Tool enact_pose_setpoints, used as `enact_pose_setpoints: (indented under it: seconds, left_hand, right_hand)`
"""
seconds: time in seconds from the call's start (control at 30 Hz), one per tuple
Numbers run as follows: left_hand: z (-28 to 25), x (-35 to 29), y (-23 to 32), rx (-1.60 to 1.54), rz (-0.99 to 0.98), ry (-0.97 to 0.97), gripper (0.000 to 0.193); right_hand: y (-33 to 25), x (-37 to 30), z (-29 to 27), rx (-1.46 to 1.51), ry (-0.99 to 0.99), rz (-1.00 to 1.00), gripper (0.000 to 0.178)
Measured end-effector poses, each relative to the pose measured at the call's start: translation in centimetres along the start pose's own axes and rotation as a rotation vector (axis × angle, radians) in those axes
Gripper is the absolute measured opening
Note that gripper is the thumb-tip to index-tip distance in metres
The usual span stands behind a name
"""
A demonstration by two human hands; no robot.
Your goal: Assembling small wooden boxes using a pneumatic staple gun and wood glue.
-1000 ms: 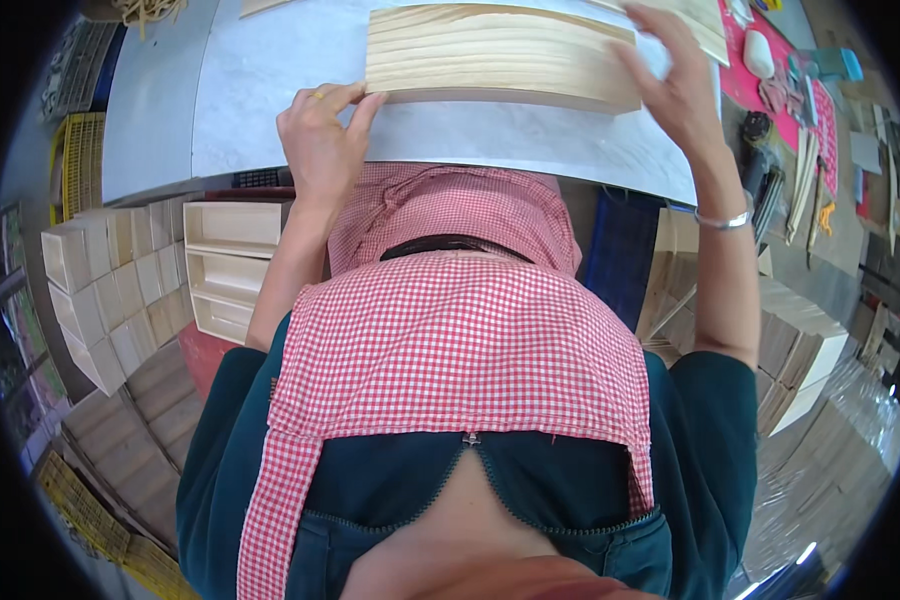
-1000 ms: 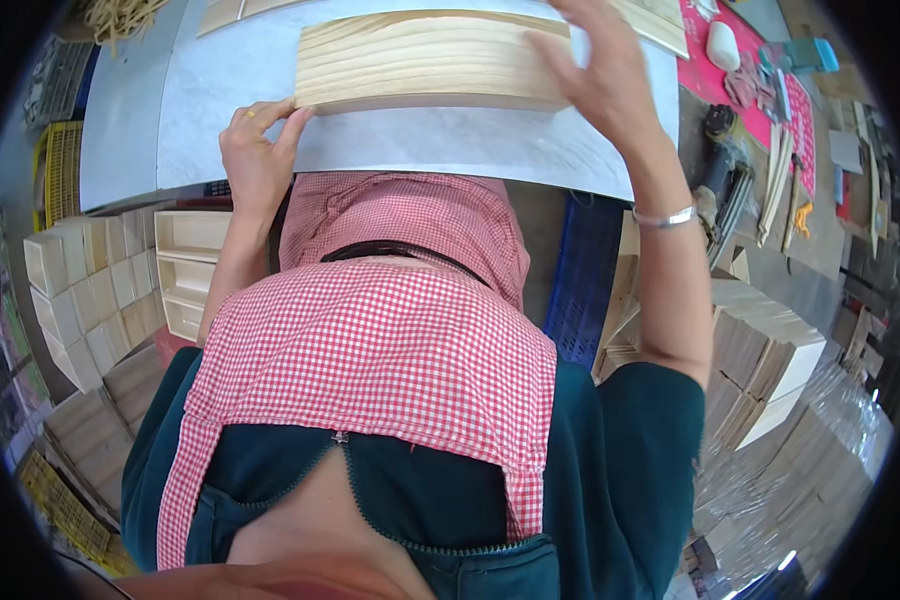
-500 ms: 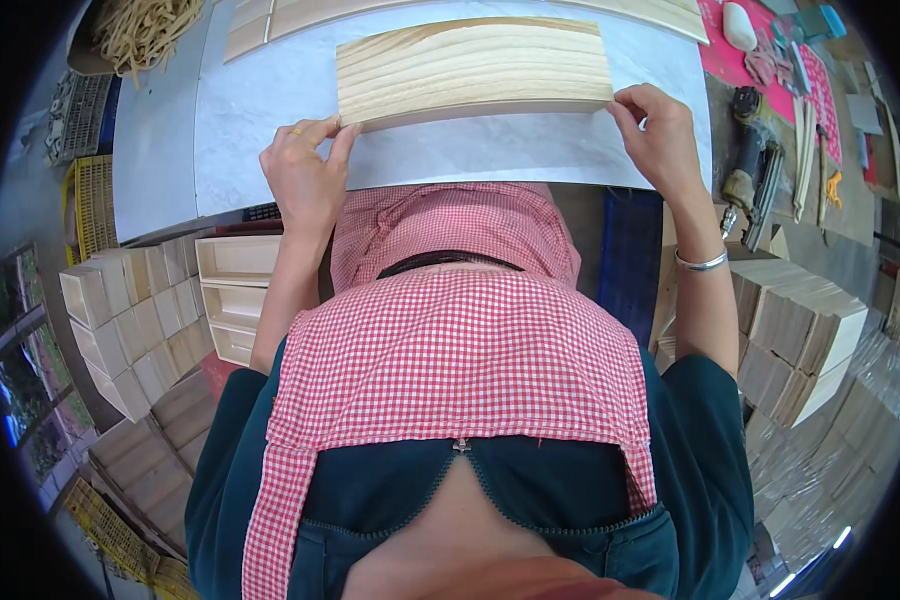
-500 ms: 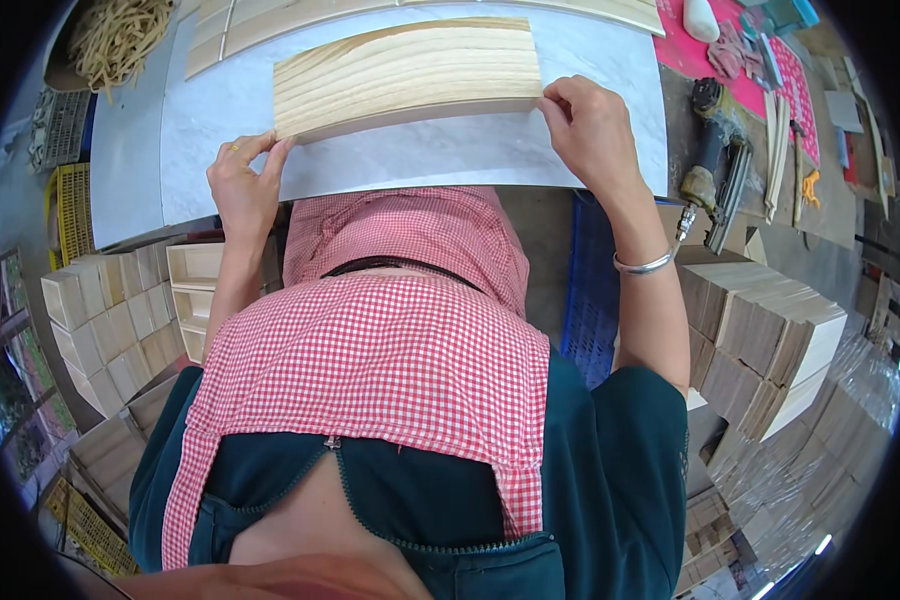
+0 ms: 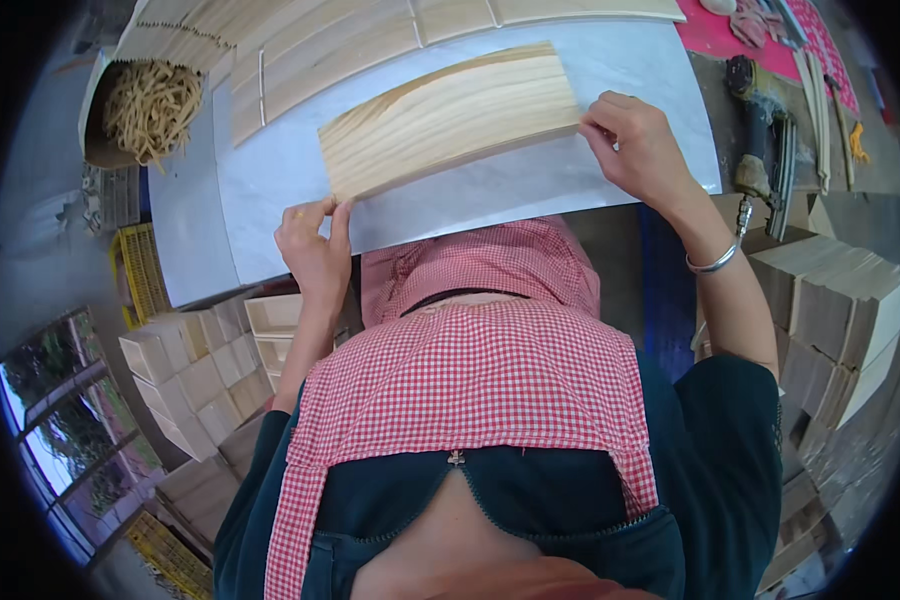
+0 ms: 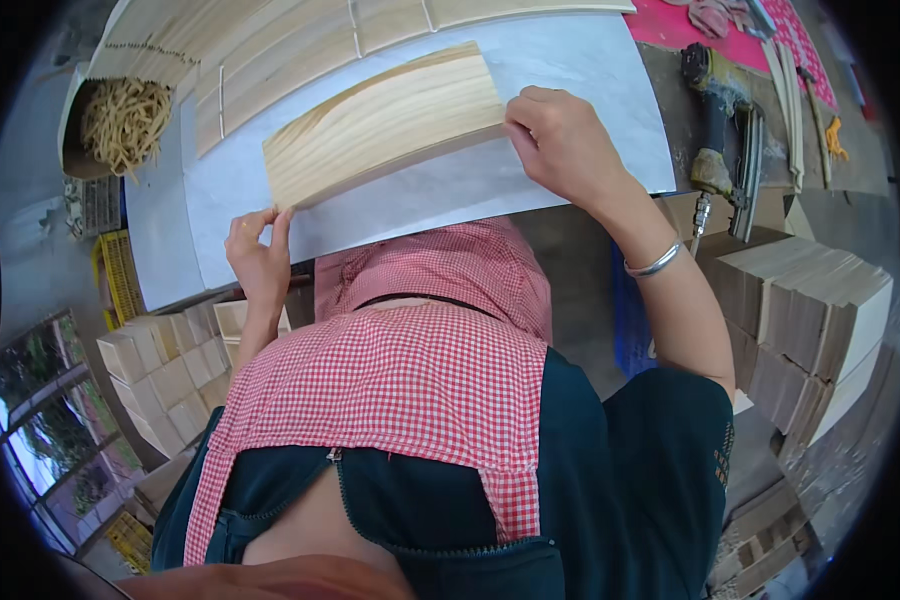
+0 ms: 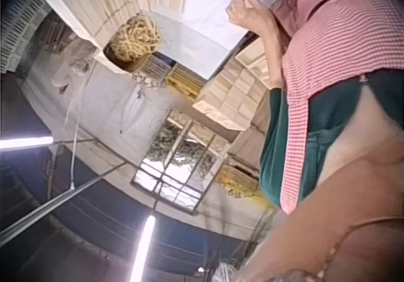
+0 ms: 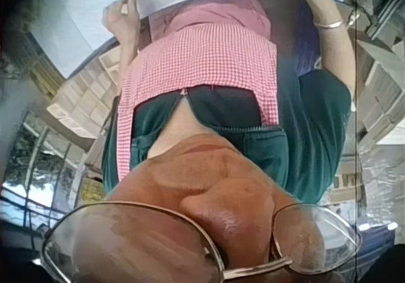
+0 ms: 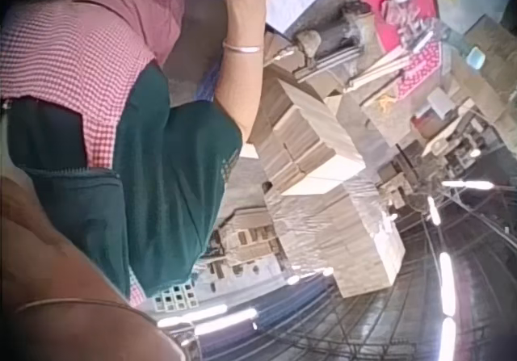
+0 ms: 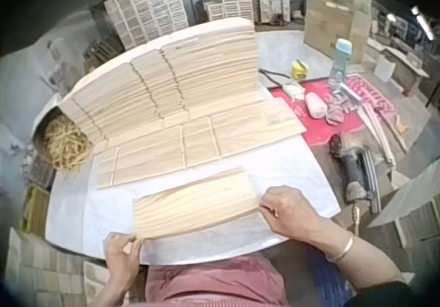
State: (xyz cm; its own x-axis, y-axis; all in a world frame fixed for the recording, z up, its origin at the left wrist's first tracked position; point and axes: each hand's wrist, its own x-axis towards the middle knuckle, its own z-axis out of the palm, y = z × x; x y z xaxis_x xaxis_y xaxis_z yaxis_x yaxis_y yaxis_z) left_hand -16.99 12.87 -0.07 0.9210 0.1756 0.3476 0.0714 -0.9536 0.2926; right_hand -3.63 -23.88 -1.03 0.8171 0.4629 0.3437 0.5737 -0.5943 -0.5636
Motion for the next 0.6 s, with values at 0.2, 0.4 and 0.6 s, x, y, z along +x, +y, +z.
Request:
enact_pose_setpoints:
  seconds: [0.2,0.4,0.6]
  left_hand:
    - [-3.6,3.5,2.7,0.209,-0.038,-0.301,0.020]
    - [-1.6,8.3,9.4,-0.020,0.478,-0.260,0.035]
    - [6.6,10.9,14.0,-0.173,0.567,-0.326,0.050]
  right_hand:
    - [0.3,0.9,-1.9,-0.027,-0.084,0.068,0.005]
    - [0.8,3.0,-0.2,0.160,0.130,0.251,0.014]
    - [0.9,5.0,4.2,0.143,0.306,0.264,0.014]
